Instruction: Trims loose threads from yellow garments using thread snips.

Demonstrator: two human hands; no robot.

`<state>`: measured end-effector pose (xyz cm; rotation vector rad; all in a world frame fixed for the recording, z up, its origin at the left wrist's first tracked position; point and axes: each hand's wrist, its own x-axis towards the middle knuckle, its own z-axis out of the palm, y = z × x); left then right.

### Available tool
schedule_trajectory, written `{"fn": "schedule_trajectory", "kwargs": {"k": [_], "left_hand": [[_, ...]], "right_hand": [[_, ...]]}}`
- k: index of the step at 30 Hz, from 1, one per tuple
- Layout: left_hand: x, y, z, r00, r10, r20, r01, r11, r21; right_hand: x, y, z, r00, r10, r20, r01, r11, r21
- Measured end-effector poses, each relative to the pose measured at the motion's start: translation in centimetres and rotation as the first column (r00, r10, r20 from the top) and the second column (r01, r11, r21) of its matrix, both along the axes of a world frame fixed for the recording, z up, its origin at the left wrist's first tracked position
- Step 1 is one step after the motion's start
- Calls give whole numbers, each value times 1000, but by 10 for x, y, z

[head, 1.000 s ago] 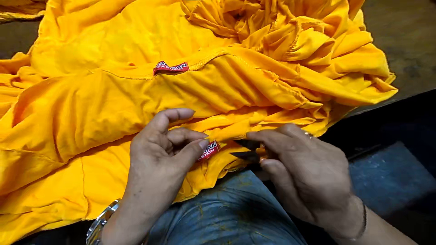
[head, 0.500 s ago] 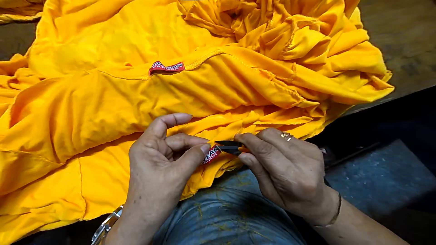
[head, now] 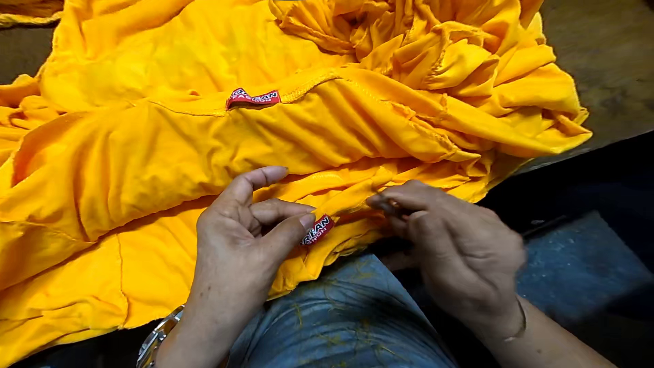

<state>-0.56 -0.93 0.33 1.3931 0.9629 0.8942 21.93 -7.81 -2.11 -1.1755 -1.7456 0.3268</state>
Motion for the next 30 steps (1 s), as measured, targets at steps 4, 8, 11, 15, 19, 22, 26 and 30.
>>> {"fn": "schedule_trajectory", "kwargs": {"k": [4, 8, 11, 15, 19, 22, 26, 30], "left_hand": [[-1, 4, 1, 999, -8, 46, 11, 997, -77], [-3, 7, 2, 998, -23, 66, 28, 996, -80], [-4, 8, 2, 998, -27, 60, 30, 998, -46], [-3, 5, 0, 997, -73, -27, 76, 987, 140], [-15, -10, -10, 833, 98, -545, 337, 691, 639], [-38, -26, -14, 714, 276, -643, 376, 623, 686], [-82, -22, -6, 756, 293, -585, 230, 718, 657], [-99, 5, 25, 897, 302, -324, -51, 797, 601]], "right_hand": [[2, 0, 11, 961, 7, -276, -39, 993, -111], [16, 10, 13, 969, -234, 79, 242, 962, -124], [24, 14, 12, 954, -268, 133, 294, 923, -249], [28, 16, 15, 976, -219, -14, 209, 946, -246], [40, 18, 30, 968, -222, -118, 197, 961, -194], [45, 20, 35, 941, -274, -199, 248, 958, -145], [43, 30, 33, 881, -285, -378, 236, 957, -171], [43, 67, 45, 836, -280, -471, 242, 960, -141]]}}
